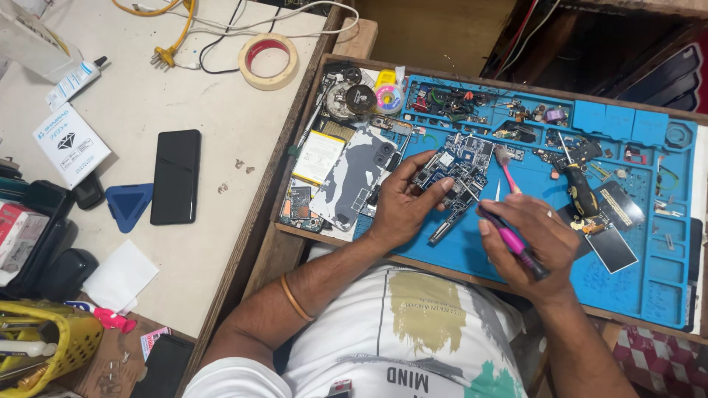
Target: The person holds a disassembled smartphone motherboard and uses a small brush to clean its surface. The person repeatedly brushes different areas of the board, occasionally flipping it over to access the other side.
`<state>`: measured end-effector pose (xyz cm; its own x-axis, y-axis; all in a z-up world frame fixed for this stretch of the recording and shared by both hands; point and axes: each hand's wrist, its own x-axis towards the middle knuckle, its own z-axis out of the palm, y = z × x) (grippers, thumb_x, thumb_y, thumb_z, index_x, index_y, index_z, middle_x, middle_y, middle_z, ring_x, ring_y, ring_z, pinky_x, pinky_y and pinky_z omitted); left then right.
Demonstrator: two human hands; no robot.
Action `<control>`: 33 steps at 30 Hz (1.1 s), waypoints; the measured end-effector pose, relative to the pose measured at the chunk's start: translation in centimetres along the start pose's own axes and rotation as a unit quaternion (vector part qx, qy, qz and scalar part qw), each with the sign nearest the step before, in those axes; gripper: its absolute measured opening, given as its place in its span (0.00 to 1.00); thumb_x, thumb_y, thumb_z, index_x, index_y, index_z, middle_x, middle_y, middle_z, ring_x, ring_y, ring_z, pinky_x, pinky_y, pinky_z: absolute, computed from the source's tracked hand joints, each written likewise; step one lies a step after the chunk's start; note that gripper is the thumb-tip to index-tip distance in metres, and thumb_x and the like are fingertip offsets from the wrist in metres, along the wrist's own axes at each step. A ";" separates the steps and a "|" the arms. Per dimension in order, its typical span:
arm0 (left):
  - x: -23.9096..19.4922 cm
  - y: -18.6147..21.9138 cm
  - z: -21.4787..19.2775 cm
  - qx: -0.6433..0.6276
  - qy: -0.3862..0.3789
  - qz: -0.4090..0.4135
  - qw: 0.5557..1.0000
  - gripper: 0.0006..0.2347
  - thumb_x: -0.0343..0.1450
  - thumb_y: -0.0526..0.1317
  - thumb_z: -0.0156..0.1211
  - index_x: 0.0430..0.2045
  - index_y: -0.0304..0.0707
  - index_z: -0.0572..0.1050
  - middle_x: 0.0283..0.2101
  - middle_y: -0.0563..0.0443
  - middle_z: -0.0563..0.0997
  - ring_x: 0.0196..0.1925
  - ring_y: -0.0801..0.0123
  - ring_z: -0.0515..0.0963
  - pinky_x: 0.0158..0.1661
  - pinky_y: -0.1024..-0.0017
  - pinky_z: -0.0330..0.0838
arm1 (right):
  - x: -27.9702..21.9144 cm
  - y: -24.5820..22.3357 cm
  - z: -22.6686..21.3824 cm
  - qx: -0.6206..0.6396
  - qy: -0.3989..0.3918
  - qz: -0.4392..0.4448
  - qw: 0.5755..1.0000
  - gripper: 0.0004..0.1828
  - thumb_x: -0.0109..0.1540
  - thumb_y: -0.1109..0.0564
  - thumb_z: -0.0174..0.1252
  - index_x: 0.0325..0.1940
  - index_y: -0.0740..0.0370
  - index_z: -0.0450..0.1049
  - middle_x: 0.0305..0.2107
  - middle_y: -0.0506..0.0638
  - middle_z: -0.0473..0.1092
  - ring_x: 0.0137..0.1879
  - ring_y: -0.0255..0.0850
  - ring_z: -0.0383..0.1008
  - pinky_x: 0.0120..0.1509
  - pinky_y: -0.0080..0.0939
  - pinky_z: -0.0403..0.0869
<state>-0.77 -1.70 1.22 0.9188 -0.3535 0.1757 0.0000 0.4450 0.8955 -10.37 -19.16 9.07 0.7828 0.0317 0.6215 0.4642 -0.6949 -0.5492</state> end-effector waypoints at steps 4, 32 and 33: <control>-0.2 -1.1 -0.7 -0.013 -0.043 -0.026 0.999 0.19 0.75 0.31 0.63 0.61 0.28 0.70 0.45 0.50 0.81 0.38 0.80 0.79 0.37 0.81 0.79 | 0.1 0.4 0.8 -0.013 -0.016 0.002 1.000 0.13 0.60 0.62 0.68 0.49 0.63 0.79 0.39 0.51 0.78 0.48 0.41 0.80 0.74 0.52 0.69; -0.1 -0.6 -1.2 -0.076 -0.147 -0.171 0.971 0.18 0.75 0.35 0.64 0.58 0.27 0.74 0.40 0.51 0.83 0.30 0.81 0.78 0.32 0.82 0.76 | -1.0 4.5 0.0 0.114 -0.012 0.086 0.990 0.07 0.66 0.58 0.68 0.47 0.61 0.81 0.39 0.48 0.78 0.54 0.39 0.77 0.77 0.47 0.64; -0.1 -0.6 -1.2 -0.076 -0.146 -0.177 0.970 0.17 0.74 0.35 0.64 0.58 0.27 0.74 0.40 0.51 0.83 0.30 0.81 0.78 0.32 0.81 0.76 | -0.9 4.5 0.0 0.110 -0.014 0.084 0.990 0.07 0.66 0.58 0.69 0.47 0.61 0.81 0.39 0.48 0.78 0.53 0.40 0.77 0.77 0.47 0.64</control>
<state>-0.35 -0.93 0.21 0.6992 -0.7149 -0.0024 0.3736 0.3625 0.8539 -8.96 -22.31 6.02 0.8667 -0.0491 0.4963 0.4024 -0.5192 -0.7540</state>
